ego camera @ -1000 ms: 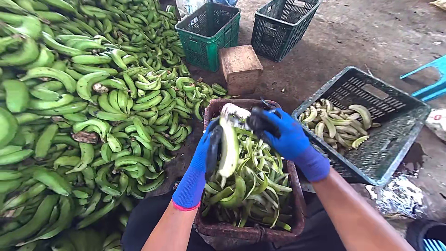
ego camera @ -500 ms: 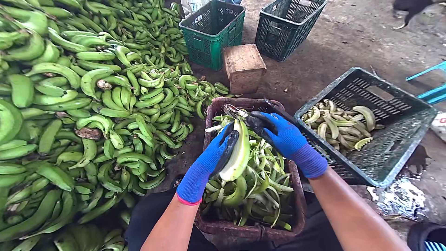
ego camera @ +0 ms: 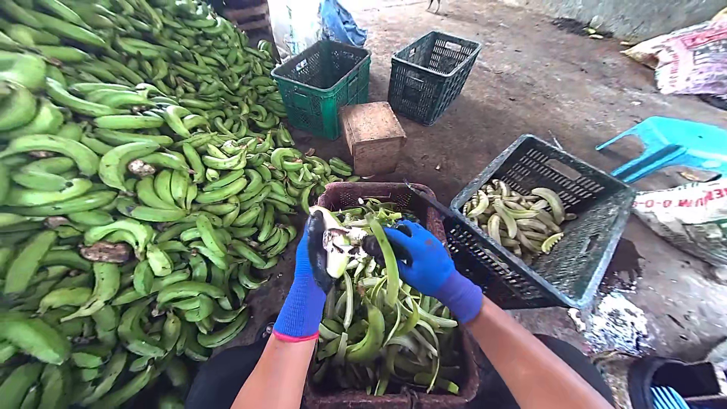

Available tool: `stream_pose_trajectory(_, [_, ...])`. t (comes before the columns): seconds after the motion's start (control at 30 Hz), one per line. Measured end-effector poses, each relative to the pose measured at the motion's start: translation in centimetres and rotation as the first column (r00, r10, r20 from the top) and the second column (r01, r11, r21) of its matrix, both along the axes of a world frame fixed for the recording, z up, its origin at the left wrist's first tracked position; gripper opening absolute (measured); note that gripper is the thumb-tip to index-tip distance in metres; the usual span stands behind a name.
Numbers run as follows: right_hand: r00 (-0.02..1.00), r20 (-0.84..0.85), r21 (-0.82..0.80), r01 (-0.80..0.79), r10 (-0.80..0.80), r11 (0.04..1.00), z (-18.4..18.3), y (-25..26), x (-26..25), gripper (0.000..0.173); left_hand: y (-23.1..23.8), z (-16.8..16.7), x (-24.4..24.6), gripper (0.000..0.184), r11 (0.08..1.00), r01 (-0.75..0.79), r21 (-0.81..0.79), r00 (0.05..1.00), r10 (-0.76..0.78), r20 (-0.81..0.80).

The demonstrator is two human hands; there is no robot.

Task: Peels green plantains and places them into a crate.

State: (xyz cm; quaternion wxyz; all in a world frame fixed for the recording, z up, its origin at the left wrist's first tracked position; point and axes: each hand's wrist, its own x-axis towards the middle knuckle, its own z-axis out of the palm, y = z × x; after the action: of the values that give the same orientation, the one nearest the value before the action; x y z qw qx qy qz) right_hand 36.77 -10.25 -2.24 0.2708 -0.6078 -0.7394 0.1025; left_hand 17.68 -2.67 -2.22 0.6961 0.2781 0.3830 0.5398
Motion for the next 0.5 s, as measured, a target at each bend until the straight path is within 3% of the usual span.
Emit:
stream_pose_trajectory(0.07, [0.997, 0.044, 0.160, -0.065, 0.058, 0.985, -0.7, -0.2, 0.0, 0.046, 0.6, 0.0, 0.0, 0.038, 0.995, -0.097, -0.039, 0.988, 0.101, 0.121])
stream_pose_trajectory(0.13, [0.992, 0.096, 0.196, -0.094, 0.076, 0.976, -0.7, -0.3, -0.1, 0.048, 1.1, -0.3, 0.1, 0.038, 0.984, -0.177, -0.029, 0.973, 0.179, 0.142])
stream_pose_trajectory(0.23, [0.998, 0.055, 0.090, -0.002, -0.003, 0.996, 0.6, -0.3, -0.7, 0.045, 0.4, 0.0, 0.8, 0.036, 0.988, -0.154, 0.018, 0.974, 0.149, 0.171])
stream_pose_trajectory(0.3, [0.996, -0.004, -0.097, 0.090, -0.091, 0.991, 2.2, -0.1, -0.4, 0.046, -0.7, 0.8, 1.4, 0.036, 0.989, -0.097, 0.112, 0.988, 0.082, 0.133])
stream_pose_trajectory(0.4, [0.993, -0.009, -0.159, 0.112, -0.115, 0.981, 2.7, 0.1, 0.7, 0.049, -1.1, 1.7, 1.4, 0.038, 0.989, 0.038, 0.144, 0.993, -0.021, -0.114])
stream_pose_trajectory(0.5, [0.990, -0.003, -0.192, 0.135, -0.138, 0.972, 2.3, 0.8, 1.6, 0.049, -1.6, 1.6, 0.9, 0.043, 0.946, 0.293, 0.139, 0.835, -0.183, -0.518])
